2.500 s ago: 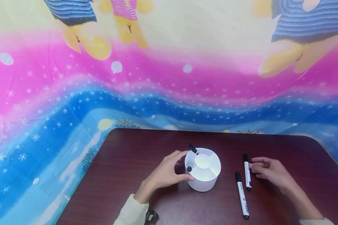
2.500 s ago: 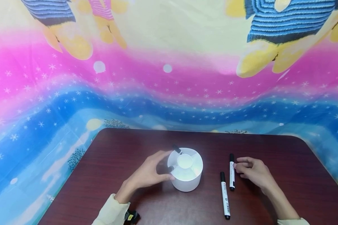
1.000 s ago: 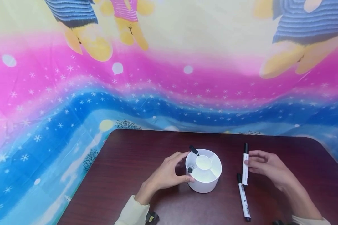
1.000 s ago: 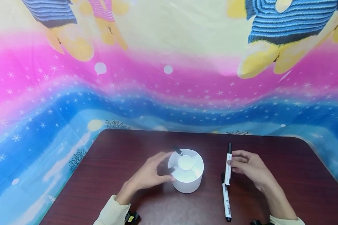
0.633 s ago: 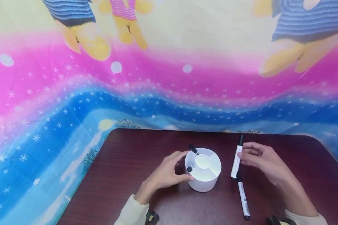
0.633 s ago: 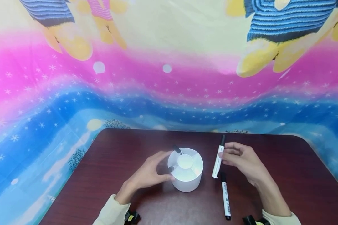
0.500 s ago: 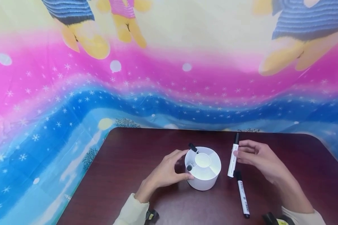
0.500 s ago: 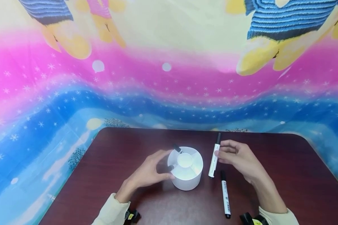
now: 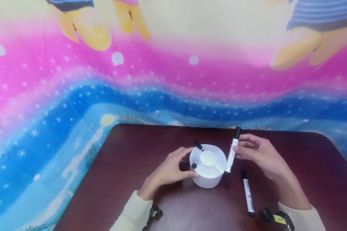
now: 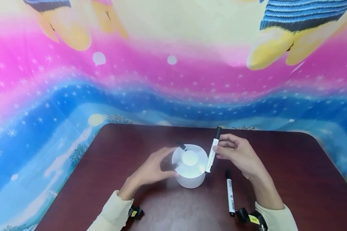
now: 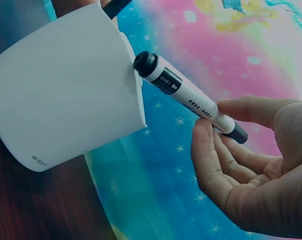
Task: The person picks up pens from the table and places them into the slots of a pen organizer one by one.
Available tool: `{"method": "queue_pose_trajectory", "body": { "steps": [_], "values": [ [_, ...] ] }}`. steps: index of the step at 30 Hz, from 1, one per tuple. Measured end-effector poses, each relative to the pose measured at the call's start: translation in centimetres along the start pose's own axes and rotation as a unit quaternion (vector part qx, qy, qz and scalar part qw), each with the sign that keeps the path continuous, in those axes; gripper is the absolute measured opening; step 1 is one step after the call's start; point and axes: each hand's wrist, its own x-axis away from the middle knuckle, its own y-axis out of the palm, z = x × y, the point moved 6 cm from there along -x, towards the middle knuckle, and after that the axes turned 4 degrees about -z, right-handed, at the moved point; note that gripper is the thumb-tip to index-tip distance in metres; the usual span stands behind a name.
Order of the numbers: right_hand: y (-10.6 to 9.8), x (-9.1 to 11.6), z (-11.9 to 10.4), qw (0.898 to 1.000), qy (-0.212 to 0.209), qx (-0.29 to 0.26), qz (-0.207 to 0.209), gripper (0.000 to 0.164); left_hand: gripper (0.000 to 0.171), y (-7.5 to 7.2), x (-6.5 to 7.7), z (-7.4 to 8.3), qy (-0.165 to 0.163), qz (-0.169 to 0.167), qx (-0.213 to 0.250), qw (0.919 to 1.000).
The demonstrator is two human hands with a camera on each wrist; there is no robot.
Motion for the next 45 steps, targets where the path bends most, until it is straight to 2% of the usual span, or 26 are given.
{"method": "queue_pose_trajectory", "body": {
  "steps": [6, 13, 23, 36, 40, 45],
  "values": [
    [-0.3, 0.2, -0.2, 1.0, -0.017, -0.014, 0.022, 0.054, 0.091, -0.2, -0.5, 0.3, 0.007, -0.006, 0.002, 1.0],
    [-0.3, 0.4, -0.3, 0.998, -0.036, -0.045, 0.032, 0.045, 0.092, -0.3, -0.5, 0.3, -0.001, -0.008, -0.004, 1.0],
    [-0.1, 0.4, -0.8, 0.998, -0.04, -0.023, 0.048, 0.041, 0.093, -0.2, -0.4, 0.0, -0.009, -0.009, 0.008, 0.9999],
    [0.3, 0.4, -0.9, 0.995, -0.06, -0.05, 0.06, 0.033, 0.094, 0.0, -0.2, -0.1, -0.01, -0.007, 0.014, 0.9998],
    [0.6, 0.2, -0.9, 0.996, -0.057, -0.024, 0.064, 0.033, 0.094, 0.0, -0.2, -0.2, -0.012, -0.008, 0.015, 0.9998],
    [1.0, 0.0, -0.6, 0.997, -0.046, 0.002, 0.063, 0.043, 0.093, 0.1, -0.1, -0.4, -0.016, -0.008, 0.017, 0.9997]
  ]
}}
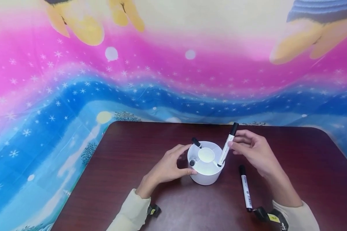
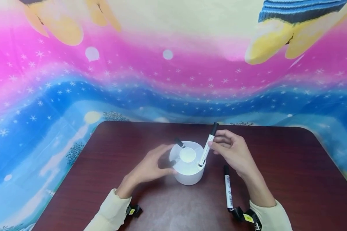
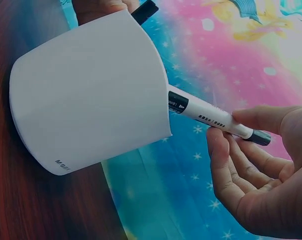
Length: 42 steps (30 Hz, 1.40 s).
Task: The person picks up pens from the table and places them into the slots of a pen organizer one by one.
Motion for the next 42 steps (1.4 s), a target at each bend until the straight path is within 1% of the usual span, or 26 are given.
{"method": "queue_pose_trajectory", "body": {
  "steps": [2, 6, 13, 18, 23, 27, 34, 42],
  "values": [
    [0.1, 0.0, 0.1, 1.0, 0.003, 0.005, 0.001, 0.046, 0.093, 0.0, 0.0, 0.0, 0.002, 0.002, 0.001, 1.0],
    [0.1, -0.1, 0.3, 1.0, 0.01, 0.014, 0.004, 0.047, 0.093, 0.0, 0.1, 0.0, 0.007, 0.005, -0.001, 1.0],
    [0.3, -0.3, 0.8, 0.999, 0.027, 0.036, -0.001, 0.044, 0.093, 0.0, 0.0, 0.0, 0.016, 0.01, -0.007, 0.9998],
    [0.6, -0.5, 1.0, 0.998, 0.037, 0.05, -0.01, 0.043, 0.093, 0.0, 0.0, 0.0, 0.016, 0.01, -0.006, 0.9998],
    [0.9, -0.6, 1.3, 0.996, 0.045, 0.069, -0.016, 0.045, 0.093, 0.0, 0.0, 0.0, 0.009, 0.008, 0.001, 0.9999],
    [1.1, -0.6, 1.3, 0.996, 0.043, 0.077, -0.021, 0.044, 0.092, 0.0, 0.0, -0.1, 0.006, 0.008, 0.002, 1.0],
    [1.3, -0.3, 1.0, 0.994, 0.033, 0.098, -0.031, 0.039, 0.093, 0.0, 0.1, 0.0, 0.003, 0.006, 0.0, 1.0],
    [1.6, -0.1, 0.9, 0.994, 0.033, 0.098, -0.038, 0.041, 0.093, 0.1, 0.1, 0.0, -0.001, 0.005, 0.003, 1.0]
  ]
}}
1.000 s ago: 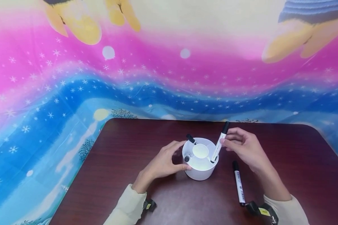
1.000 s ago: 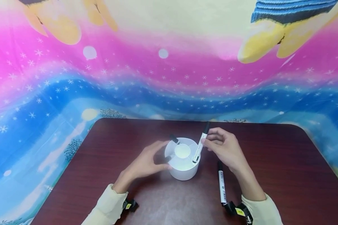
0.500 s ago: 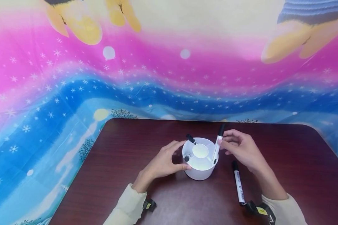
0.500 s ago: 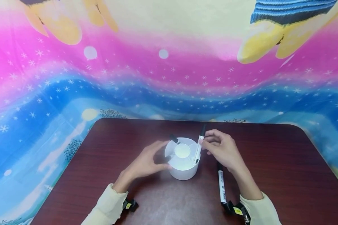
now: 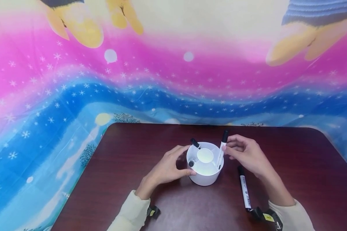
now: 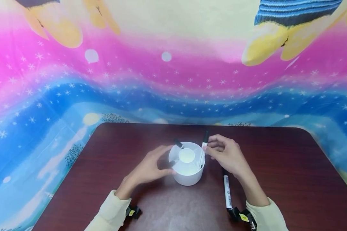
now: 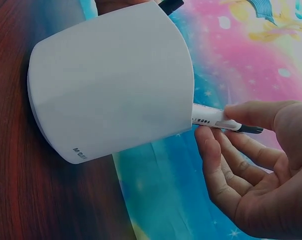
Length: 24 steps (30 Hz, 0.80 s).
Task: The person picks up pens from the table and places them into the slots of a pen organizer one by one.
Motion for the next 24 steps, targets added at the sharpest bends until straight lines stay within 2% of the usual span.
{"method": "queue_pose_trajectory", "body": {
  "steps": [6, 14, 19, 24],
  "values": [
    [0.2, 0.0, 0.1, 1.0, -0.004, 0.006, -0.005, 0.044, 0.092, 0.1, 0.0, -0.1, 0.0, 0.001, -0.002, 1.0],
    [-0.6, 0.4, -0.3, 0.999, -0.008, 0.031, 0.013, 0.046, 0.093, 0.0, 0.0, 0.0, 0.001, 0.001, -0.005, 1.0],
    [-1.0, 0.6, -0.7, 0.999, -0.014, 0.032, 0.016, 0.047, 0.1, -0.1, 0.1, 0.0, 0.001, -0.002, -0.006, 1.0],
    [-2.3, 1.3, -0.7, 0.999, -0.023, 0.032, 0.027, 0.046, 0.105, -0.5, 0.2, 0.1, -0.003, 0.002, -0.004, 1.0]
  ]
}}
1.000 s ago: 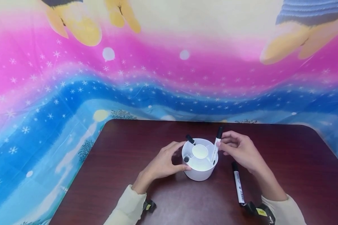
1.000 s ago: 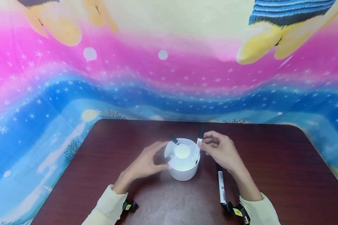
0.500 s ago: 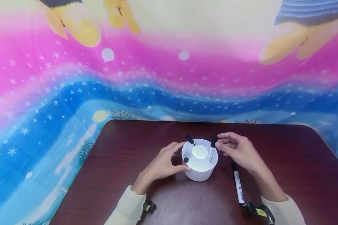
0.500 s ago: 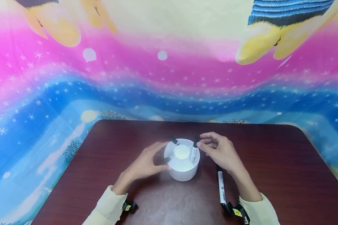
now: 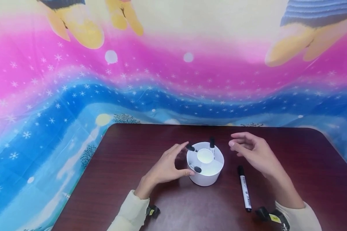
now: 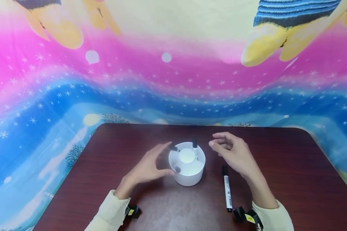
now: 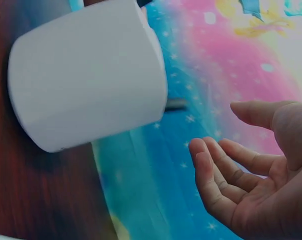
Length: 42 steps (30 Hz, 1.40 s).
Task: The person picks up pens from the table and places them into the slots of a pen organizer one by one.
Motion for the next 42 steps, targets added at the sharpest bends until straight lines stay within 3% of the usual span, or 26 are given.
{"method": "queue_pose_trajectory", "body": {
  "steps": [18, 31, 42],
  "values": [
    [-2.1, 3.0, 4.5, 0.999, 0.035, 0.013, -0.007, 0.046, 0.101, 0.7, 0.1, 0.1, 0.019, -0.002, -0.023, 0.9995],
    [-0.8, 4.7, 8.7, 0.992, 0.112, -0.036, -0.045, 0.053, 0.1, 0.6, -0.1, 0.1, 0.0, -0.009, -0.016, 0.9998],
    [0.0, 5.5, 11.2, 0.981, 0.17, -0.051, -0.08, 0.059, 0.099, 0.6, -0.1, 0.1, 0.01, -0.006, -0.017, 0.9998]
  ]
}}
